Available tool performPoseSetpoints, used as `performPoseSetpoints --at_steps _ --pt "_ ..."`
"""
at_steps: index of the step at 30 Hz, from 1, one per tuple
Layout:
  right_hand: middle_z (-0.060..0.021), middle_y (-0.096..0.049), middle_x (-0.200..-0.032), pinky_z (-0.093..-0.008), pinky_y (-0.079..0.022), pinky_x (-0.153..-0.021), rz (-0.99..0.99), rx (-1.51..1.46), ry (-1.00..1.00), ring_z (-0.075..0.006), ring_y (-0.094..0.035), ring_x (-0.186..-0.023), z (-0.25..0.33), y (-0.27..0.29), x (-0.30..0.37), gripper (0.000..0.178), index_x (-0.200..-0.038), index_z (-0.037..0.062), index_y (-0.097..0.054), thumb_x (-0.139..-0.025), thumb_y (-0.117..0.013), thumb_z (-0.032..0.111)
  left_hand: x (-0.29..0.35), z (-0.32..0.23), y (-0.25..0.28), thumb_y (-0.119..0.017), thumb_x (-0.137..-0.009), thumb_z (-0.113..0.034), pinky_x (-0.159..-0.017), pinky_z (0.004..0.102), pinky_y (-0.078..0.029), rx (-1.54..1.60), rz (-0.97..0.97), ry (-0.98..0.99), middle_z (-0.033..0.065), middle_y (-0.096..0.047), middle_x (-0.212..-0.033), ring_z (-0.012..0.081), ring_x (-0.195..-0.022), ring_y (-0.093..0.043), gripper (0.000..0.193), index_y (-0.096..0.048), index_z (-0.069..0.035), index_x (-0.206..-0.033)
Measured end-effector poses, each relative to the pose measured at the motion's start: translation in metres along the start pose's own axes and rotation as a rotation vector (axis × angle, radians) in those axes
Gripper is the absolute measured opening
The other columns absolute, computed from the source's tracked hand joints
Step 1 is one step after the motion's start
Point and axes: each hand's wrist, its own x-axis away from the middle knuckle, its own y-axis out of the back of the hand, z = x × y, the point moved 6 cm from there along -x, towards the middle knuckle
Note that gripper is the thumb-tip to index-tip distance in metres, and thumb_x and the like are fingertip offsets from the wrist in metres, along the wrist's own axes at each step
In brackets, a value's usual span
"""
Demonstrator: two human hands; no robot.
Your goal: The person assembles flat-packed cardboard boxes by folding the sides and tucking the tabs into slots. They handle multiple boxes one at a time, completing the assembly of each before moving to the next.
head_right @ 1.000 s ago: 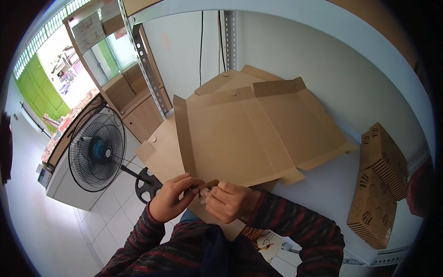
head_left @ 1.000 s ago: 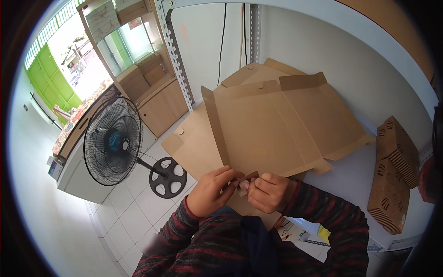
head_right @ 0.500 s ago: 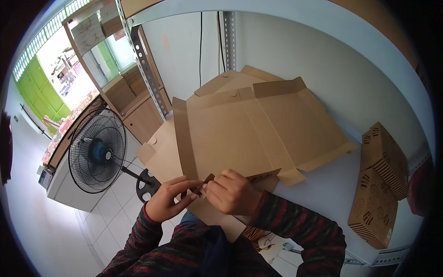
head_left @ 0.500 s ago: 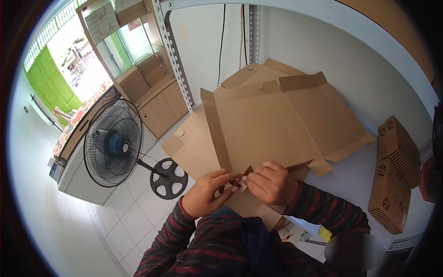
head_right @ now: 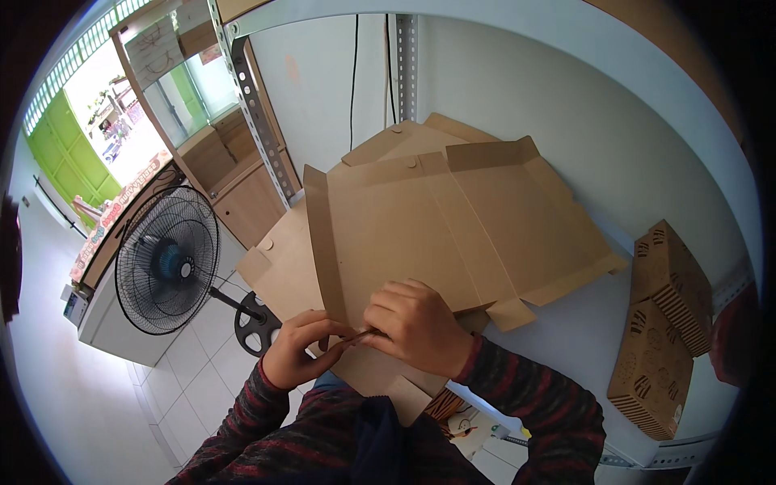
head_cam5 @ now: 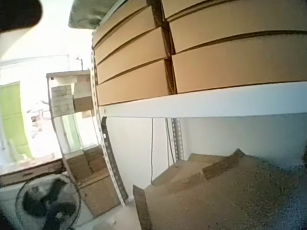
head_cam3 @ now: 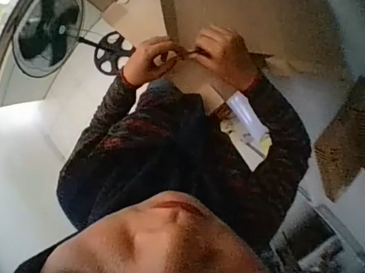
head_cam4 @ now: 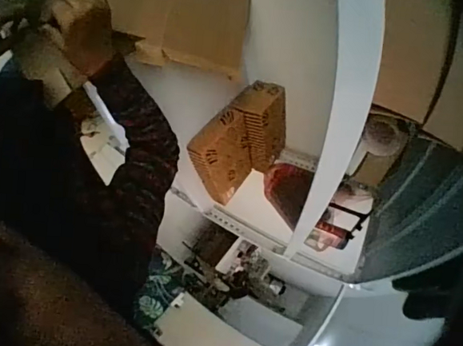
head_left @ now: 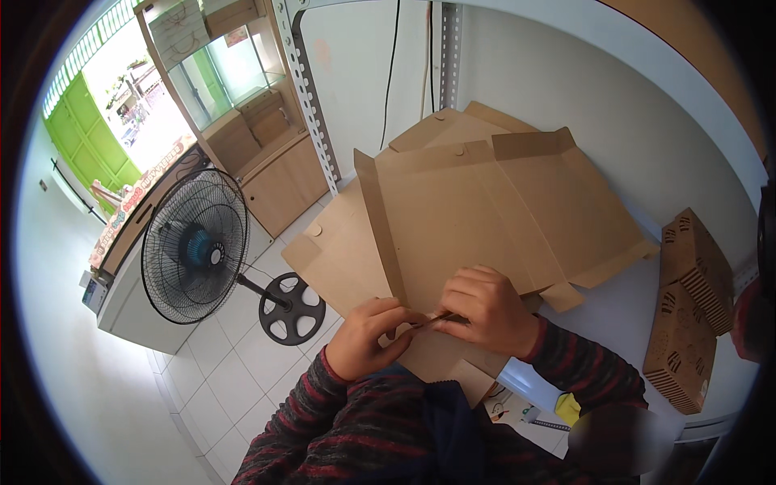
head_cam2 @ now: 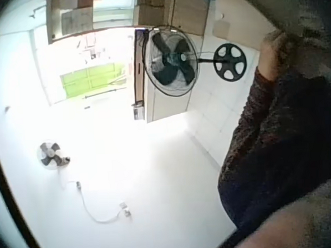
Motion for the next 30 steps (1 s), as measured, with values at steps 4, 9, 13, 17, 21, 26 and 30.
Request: performPoseSetpoints --at_steps 4,9,13,17,21,26,30 --pt "-0.0048 -0.058 -0.074 -0.0371 -0.044 -0.066 0.005 0.002 -0.009 -0.0243 -0.057 -0.073 -0.002 -0.003 0.001 0.019 -0.077 0.0078 -0.063 -0.071 -0.076 0.019 -0.004 -0.002 0.000 -0.070 -0.072 -0.002 -0.065 0.0335 -0.046 -0.057 -0.083 -0.048 0.0059 -0.060 -0.086 0.0229 -0.069 -0.057 0.024 -0.066 -0.007 -0.095" --pt "-0.0055 -0.055 -0.074 -0.0369 -0.042 -0.068 0.048 -0.042 0.007 -0.0239 -0.056 -0.072 -0.004 -0.006 -0.001 0.015 -0.075 0.0070 -0.059 -0.079 -0.068 0.018 -0.002 0.003 -0.003 -0.077 -0.070 -0.007 -0.070 0.0336 -0.045 -0.254 -0.137 -0.038 0.0063 -0.059 -0.101 0.0222 -0.080 -0.051 0.017 -0.070 -0.009 -0.085" --pt "-0.0053 -0.056 -0.071 -0.0368 -0.042 -0.069 0.073 -0.037 0.008 -0.0239 -0.057 -0.071 -0.002 -0.010 -0.001 0.014 -0.074 0.0067 -0.060 -0.081 -0.067 0.017 -0.005 -0.003 -0.003 -0.076 -0.070 -0.010 -0.086 0.0390 -0.040 -0.274 -0.182 -0.037 0.0090 -0.056 -0.109 0.0281 -0.097 -0.046 0.014 -0.070 -0.010 -0.083" --pt "-0.0052 -0.057 -0.070 -0.0372 -0.042 -0.070 0.063 -0.009 0.015 -0.0237 -0.057 -0.071 -0.003 -0.010 -0.001 0.012 -0.075 0.0065 -0.062 -0.081 -0.067 0.016 -0.004 0.006 -0.007 -0.074 -0.070 -0.009 -0.091 0.0401 -0.037 -0.272 -0.212 -0.025 0.0093 -0.053 -0.116 0.0317 -0.103 -0.042 0.014 -0.068 -0.009 -0.083" --pt "-0.0061 -0.058 -0.073 -0.0377 -0.042 -0.069 0.039 0.024 -0.047 -0.0241 -0.057 -0.072 -0.001 0.000 -0.004 0.011 -0.076 0.0060 -0.063 -0.078 -0.069 0.015 0.007 0.009 -0.007 -0.079 -0.067 -0.010 -0.093 0.0414 -0.037 -0.261 -0.434 0.050 0.0121 -0.052 -0.108 0.0315 -0.106 -0.041 0.026 -0.068 -0.009 -0.091" --pt "-0.0064 -0.057 -0.074 -0.0375 -0.042 -0.069 0.005 0.064 -0.069 -0.0245 -0.057 -0.073 0.008 0.007 -0.005 0.010 -0.076 0.0056 -0.063 -0.074 -0.069 0.013 0.018 0.014 -0.013 -0.079 -0.069 -0.009 -0.082 0.0386 -0.042 -0.168 -0.528 0.160 0.0105 -0.051 -0.093 0.0279 -0.092 -0.049 0.033 -0.064 -0.006 -0.098" --pt "-0.0059 -0.055 -0.072 -0.0367 -0.042 -0.067 0.019 -0.004 -0.048 -0.0240 -0.056 -0.071 0.006 -0.004 0.000 0.009 -0.076 0.0060 -0.061 -0.074 -0.068 0.011 0.015 0.018 -0.024 -0.075 -0.070 -0.005 -0.071 0.0366 -0.044 -0.128 -0.364 -0.037 0.0095 -0.052 -0.081 0.0271 -0.076 -0.052 0.029 -0.062 -0.003 -0.096"
